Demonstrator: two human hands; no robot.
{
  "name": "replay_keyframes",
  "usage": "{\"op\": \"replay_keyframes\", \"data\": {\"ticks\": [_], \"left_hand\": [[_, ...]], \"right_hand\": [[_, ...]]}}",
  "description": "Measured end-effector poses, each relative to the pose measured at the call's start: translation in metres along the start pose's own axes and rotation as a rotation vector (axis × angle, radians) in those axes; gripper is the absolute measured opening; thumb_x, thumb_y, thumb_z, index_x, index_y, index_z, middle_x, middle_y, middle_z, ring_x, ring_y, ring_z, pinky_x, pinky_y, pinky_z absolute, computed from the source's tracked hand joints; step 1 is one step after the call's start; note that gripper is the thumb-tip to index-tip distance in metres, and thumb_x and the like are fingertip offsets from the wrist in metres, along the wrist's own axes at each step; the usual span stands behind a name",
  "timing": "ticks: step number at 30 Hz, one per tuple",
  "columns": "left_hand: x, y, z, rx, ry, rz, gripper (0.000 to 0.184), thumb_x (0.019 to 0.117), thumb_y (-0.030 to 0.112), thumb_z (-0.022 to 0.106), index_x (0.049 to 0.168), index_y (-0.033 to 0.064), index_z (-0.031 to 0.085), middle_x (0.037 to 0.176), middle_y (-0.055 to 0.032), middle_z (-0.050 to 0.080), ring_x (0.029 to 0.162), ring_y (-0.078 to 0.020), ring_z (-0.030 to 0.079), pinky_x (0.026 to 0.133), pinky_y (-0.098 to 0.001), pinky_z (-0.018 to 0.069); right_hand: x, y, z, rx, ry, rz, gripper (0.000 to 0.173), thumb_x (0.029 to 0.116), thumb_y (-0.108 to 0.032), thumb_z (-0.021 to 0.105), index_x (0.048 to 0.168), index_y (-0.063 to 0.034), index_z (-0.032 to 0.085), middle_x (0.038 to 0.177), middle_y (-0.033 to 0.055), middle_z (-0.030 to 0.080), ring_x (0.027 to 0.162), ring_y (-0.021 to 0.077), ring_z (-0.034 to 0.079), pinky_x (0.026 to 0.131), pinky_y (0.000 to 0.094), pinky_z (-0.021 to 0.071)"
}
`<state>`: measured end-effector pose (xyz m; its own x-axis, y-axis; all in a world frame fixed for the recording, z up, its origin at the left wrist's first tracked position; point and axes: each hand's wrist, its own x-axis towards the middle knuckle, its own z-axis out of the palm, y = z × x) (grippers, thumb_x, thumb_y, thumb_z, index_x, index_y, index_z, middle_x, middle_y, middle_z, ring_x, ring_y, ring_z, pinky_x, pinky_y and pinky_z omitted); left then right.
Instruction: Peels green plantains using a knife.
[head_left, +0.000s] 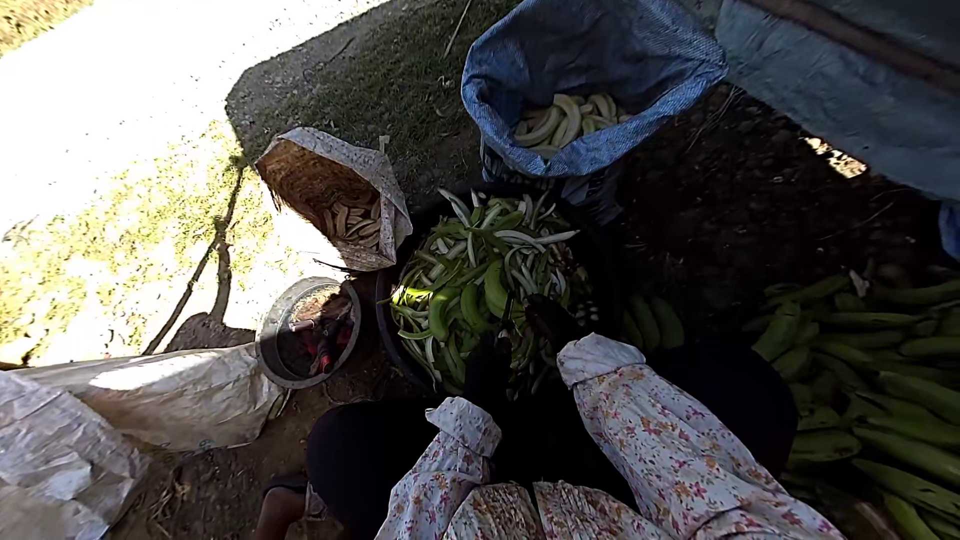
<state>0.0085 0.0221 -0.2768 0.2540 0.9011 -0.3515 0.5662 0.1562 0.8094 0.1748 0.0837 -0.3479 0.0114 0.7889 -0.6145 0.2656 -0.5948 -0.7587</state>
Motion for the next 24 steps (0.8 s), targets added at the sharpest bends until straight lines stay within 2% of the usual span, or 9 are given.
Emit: {"op": "replay_keyframes", "data": {"ticks": [1,3,5,10,12,15,16,20,24], "left_hand": [[0.024,-0.035,0.011,-0.050,-0.024,-0.067,0.050,0.1121,0.035,0.034,0.136,-0.0052,0.050,0.091,-0.0198,0.063,0.069,-0.0252,0.065,0.062,-0.0402,0.0570],[0.052,-0.047,0.021,-0.029,-0.046,-0.281,0.053,0.1112,0.046,0.032,0.139,0.0058,0.051,0.094,-0.0144,0.064,0.073,-0.0240,0.066,0.070,-0.0435,0.0584],[0.063,-0.040,0.021,-0.023,-0.074,-0.365,0.054,0.1114,0.046,0.030,0.143,0.0069,0.049,0.100,-0.0152,0.064,0.076,-0.0253,0.066,0.073,-0.0447,0.0583],[0.045,-0.043,0.019,-0.071,-0.090,-0.365,0.052,0.1113,0.044,0.033,0.140,0.0052,0.050,0.092,-0.0133,0.063,0.069,-0.0223,0.065,0.067,-0.0406,0.0579],[0.047,-0.046,0.021,0.048,-0.083,-0.361,0.053,0.1113,0.044,0.032,0.142,0.0044,0.049,0.101,-0.0164,0.065,0.079,-0.0264,0.067,0.074,-0.0453,0.0582],[0.065,-0.042,0.023,0.226,-0.128,-0.394,0.057,0.1120,0.044,0.027,0.145,0.0025,0.048,0.130,-0.0237,0.062,0.116,-0.0367,0.064,0.100,-0.0565,0.0500],[0.069,-0.043,0.025,0.232,-0.140,-0.403,0.057,0.1119,0.044,0.027,0.147,0.0029,0.047,0.133,-0.0240,0.061,0.119,-0.0373,0.063,0.101,-0.0570,0.0491],[0.048,-0.047,0.010,0.124,-0.151,-0.371,0.055,0.1110,0.045,0.032,0.141,0.0032,0.051,0.111,-0.0215,0.066,0.091,-0.0330,0.069,0.083,-0.0528,0.0568],[0.017,-0.043,-0.040,0.136,-0.272,-0.359,0.060,0.1083,0.054,0.034,0.144,0.0070,0.048,0.105,-0.0186,0.067,0.085,-0.0305,0.069,0.079,-0.0514,0.0577]], "right_hand": [[0.002,0.002,0.001,0.004,-0.005,0.003,0.039,0.1099,-0.022,0.042,0.143,-0.0030,0.049,0.115,0.0167,0.060,0.087,0.0200,0.059,0.077,0.0365,0.0507],[0.005,0.005,0.002,0.006,-0.017,0.004,0.040,0.1100,-0.022,0.042,0.145,-0.0033,0.048,0.114,0.0164,0.060,0.086,0.0197,0.059,0.078,0.0361,0.0510],[0.006,0.007,0.003,0.034,-0.024,-0.001,0.039,0.1102,-0.023,0.042,0.144,-0.0029,0.048,0.110,0.0148,0.060,0.082,0.0177,0.057,0.075,0.0344,0.0505],[0.016,0.014,0.001,0.271,0.016,0.052,0.037,0.1076,-0.018,0.046,0.141,-0.0032,0.049,0.094,0.0062,0.054,0.063,0.0091,0.051,0.059,0.0254,0.0479],[0.018,0.014,0.002,0.265,-0.004,0.065,0.037,0.1075,-0.018,0.046,0.142,-0.0029,0.048,0.095,0.0069,0.054,0.064,0.0092,0.051,0.059,0.0251,0.0478],[0.013,0.012,0.006,0.214,-0.047,0.053,0.038,0.1091,-0.020,0.044,0.142,-0.0019,0.047,0.094,0.0073,0.054,0.064,0.0101,0.052,0.061,0.0258,0.0488],[0.010,0.011,0.006,0.203,-0.043,0.043,0.038,0.1093,-0.021,0.043,0.142,-0.0018,0.047,0.094,0.0073,0.054,0.064,0.0106,0.053,0.061,0.0265,0.0492],[0.001,-0.010,-0.008,0.285,0.143,-0.047,0.035,0.1083,-0.019,0.047,0.137,-0.0003,0.051,0.093,0.0083,0.058,0.067,0.0112,0.058,0.063,0.0274,0.0525],[0.014,-0.053,-0.020,0.459,0.251,-0.175,0.026,0.1068,-0.015,0.050,0.128,-0.0005,0.055,0.090,0.0080,0.060,0.069,0.0114,0.061,0.065,0.0269,0.0544]]}}
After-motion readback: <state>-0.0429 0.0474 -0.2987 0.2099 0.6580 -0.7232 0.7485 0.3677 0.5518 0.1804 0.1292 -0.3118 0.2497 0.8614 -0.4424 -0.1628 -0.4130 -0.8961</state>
